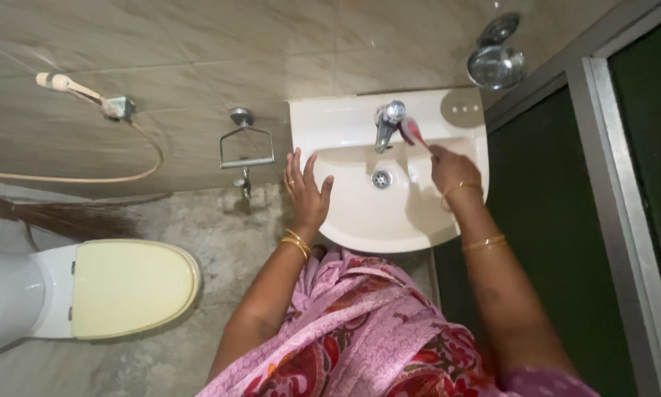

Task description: The person cleans a bathroom sink and a toilet by hand using a brush and cleaning liquid. They apply the liquid to the sink and toilet, scrub the porcelain surfaces and fixtures with the brush, and rinse the areas with water from a mug and the tap.

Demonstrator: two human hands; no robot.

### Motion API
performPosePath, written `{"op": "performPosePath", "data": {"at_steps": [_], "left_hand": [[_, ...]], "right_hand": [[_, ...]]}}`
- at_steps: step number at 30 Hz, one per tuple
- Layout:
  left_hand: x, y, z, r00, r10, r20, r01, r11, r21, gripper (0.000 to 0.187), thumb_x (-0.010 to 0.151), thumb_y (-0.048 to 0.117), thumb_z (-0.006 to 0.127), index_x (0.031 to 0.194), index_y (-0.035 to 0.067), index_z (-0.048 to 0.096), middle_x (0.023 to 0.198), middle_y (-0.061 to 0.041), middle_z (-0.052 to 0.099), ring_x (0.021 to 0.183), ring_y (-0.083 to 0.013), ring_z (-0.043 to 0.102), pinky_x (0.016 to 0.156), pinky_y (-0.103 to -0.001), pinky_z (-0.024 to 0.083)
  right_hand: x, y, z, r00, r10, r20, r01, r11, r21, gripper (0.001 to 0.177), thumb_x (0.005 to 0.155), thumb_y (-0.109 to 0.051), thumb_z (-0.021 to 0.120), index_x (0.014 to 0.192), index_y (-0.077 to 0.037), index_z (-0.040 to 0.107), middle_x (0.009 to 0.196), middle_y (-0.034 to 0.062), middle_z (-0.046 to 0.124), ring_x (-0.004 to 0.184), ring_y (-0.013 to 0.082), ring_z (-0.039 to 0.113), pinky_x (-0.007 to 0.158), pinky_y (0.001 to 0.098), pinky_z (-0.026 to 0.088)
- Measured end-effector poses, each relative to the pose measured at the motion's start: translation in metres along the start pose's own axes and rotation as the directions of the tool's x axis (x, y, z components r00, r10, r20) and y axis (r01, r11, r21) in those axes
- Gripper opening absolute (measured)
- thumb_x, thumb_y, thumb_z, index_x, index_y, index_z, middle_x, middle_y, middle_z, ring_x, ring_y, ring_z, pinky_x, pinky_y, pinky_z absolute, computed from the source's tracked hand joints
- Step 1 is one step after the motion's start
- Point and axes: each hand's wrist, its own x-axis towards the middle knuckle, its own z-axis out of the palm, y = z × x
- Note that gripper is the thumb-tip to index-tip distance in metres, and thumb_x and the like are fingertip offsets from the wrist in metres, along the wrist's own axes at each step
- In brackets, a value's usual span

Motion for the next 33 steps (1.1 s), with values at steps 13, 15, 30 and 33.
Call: {"op": "performPosePath", "data": {"at_steps": [13, 15, 30, 33], "left_hand": [[0.001, 0.001, 0.002, 0.999, -0.004, -0.048, 0.004, 1.0, -0.006, 0.063, 0.105, 0.054, 0.051, 0.154, 0.015, 0.042, 0.168, -0.018, 0.026, 0.158, -0.0403, 0.019, 0.126, -0.058, 0.013], [-0.008, 0.001, 0.0, 1.0, -0.013, -0.026, 0.013, 1.0, 0.001, 0.063, 0.105, 0.054, 0.051, 0.154, 0.015, 0.042, 0.168, -0.018, 0.026, 0.158, -0.0403, 0.018, 0.126, -0.058, 0.014], [-0.004, -0.001, 0.003, 0.999, -0.002, -0.044, 0.003, 1.0, 0.017, 0.064, 0.105, 0.056, 0.05, 0.153, 0.014, 0.044, 0.167, -0.017, 0.028, 0.157, -0.0405, 0.021, 0.126, -0.058, 0.015], [-0.001, -0.001, 0.001, 1.0, -0.005, -0.001, 0.005, 0.999, 0.045, 0.065, 0.105, 0.056, 0.049, 0.153, 0.014, 0.043, 0.167, -0.018, 0.028, 0.156, -0.0411, 0.02, 0.125, -0.059, 0.014]], "right_hand": [[0.009, 0.011, 0.015, 0.999, 0.009, -0.042, -0.013, 0.997, -0.081, 0.036, 0.102, -0.03, 0.051, 0.135, -0.029, 0.064, 0.106, 0.019, 0.073, 0.1, 0.0412, 0.069, 0.088, 0.0534, 0.054], [0.009, 0.005, 0.021, 0.999, 0.036, -0.032, -0.039, 0.996, -0.081, 0.037, 0.102, -0.03, 0.051, 0.137, -0.029, 0.062, 0.104, 0.0201, 0.073, 0.099, 0.0414, 0.068, 0.087, 0.053, 0.054], [0.05, 0.057, 0.044, 0.979, 0.092, -0.183, -0.101, 0.994, -0.044, 0.037, 0.109, -0.026, 0.042, 0.139, -0.023, 0.064, 0.099, 0.0235, 0.072, 0.091, 0.0424, 0.07, 0.079, 0.0539, 0.056], [0.048, 0.046, 0.055, 0.983, -0.036, -0.177, 0.025, 0.998, -0.065, 0.04, 0.105, -0.025, 0.043, 0.14, -0.026, 0.062, 0.094, 0.0241, 0.072, 0.086, 0.0427, 0.07, 0.076, 0.0541, 0.056]]}}
